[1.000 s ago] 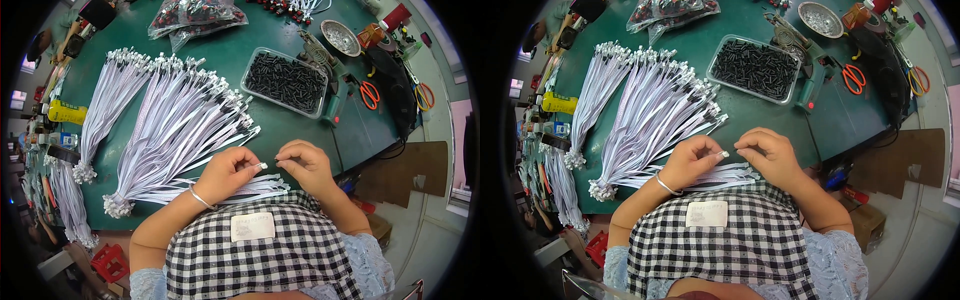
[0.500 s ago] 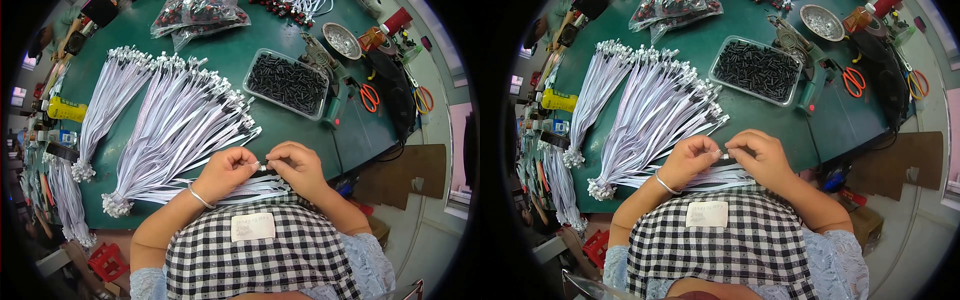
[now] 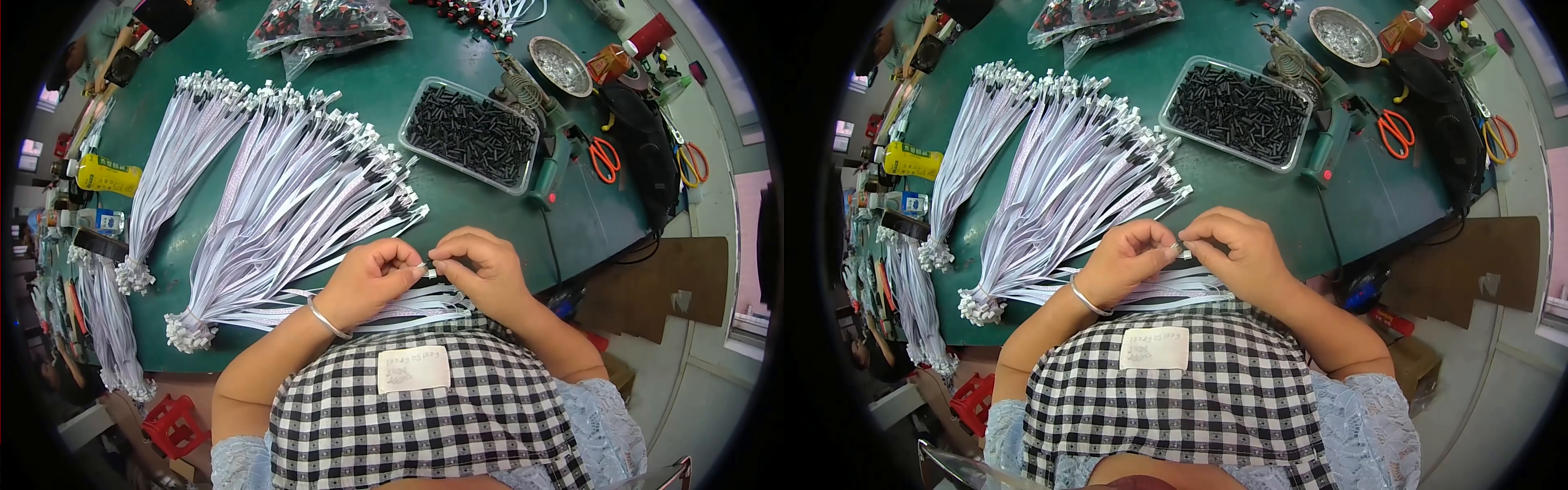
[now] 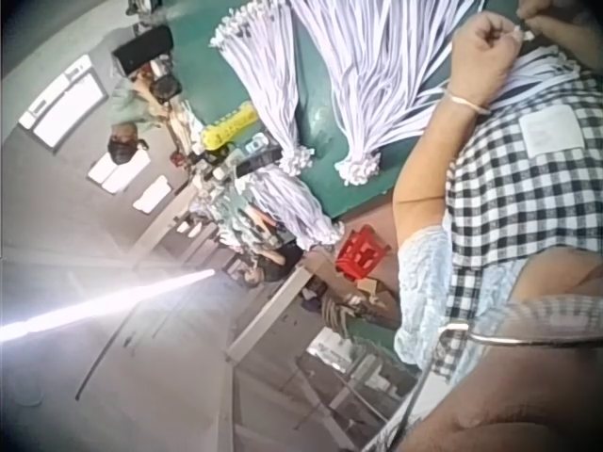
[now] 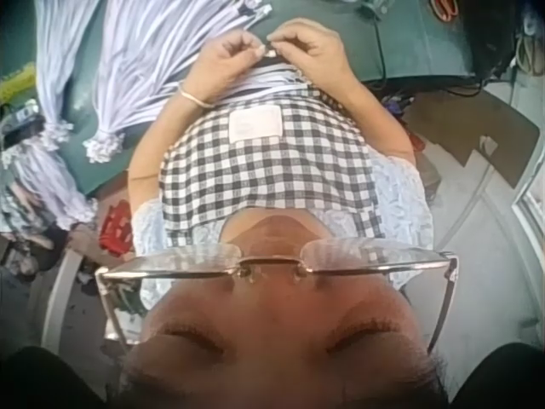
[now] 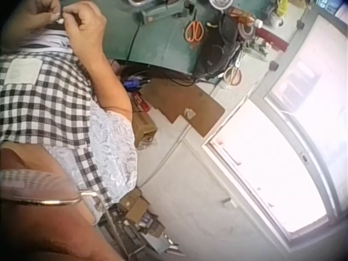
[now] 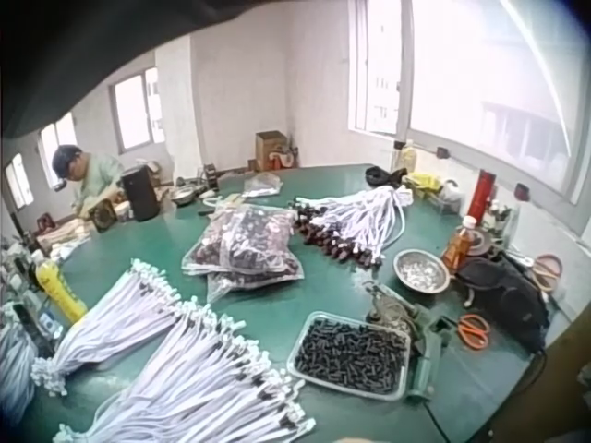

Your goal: The person attaches small black plastic connectors to bundles of white wires by hand.

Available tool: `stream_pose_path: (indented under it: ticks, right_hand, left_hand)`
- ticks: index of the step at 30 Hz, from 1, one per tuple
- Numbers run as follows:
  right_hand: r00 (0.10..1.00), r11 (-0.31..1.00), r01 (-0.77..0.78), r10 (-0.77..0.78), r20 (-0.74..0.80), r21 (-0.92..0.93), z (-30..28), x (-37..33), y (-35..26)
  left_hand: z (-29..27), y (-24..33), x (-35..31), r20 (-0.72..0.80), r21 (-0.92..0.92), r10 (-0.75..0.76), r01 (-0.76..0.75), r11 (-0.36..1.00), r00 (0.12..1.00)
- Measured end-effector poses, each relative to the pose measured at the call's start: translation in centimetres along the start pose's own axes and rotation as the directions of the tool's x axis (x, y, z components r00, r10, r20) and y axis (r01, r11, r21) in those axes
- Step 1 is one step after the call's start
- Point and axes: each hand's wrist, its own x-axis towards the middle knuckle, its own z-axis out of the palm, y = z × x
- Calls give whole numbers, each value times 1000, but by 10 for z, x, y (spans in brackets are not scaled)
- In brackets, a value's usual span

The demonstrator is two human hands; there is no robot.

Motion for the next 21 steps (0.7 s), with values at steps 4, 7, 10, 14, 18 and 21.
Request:
stream_pose_path:
  ticks: [4, 7, 10, 14, 18, 21]
  right_hand:
    - [998, 995, 64, -64, 2, -80, 0, 1, 0]
    - [993, 985, 121, -119, 23, -122, 0, 2, 0]
    - [986, 976, 162, -156, 50, -144, -1, 4, 0]
    - [980, 965, 184, -165, 109, -186, -5, 6, -3]
    - [964, 942, 236, -195, 182, -238, -6, 9, -1]
    - [956, 930, 262, -213, 201, -259, -3, 11, 0]
  left_hand:
    - [0, 0, 0, 4, -11, -6, 6, 1000, 1000]
    - [-1, -2, -1, 17, -26, -8, 9, 1000, 1000]
    - [-1, -2, -1, 34, -31, -1, 2, 1000, 999]
    - [-5, 10, -6, 62, 287, 62, -78, 955, 996]
    - [-12, 14, -14, 123, 560, 187, -224, 798, 974]
    - [-12, 17, -17, 74, 465, 84, -109, 878, 994]
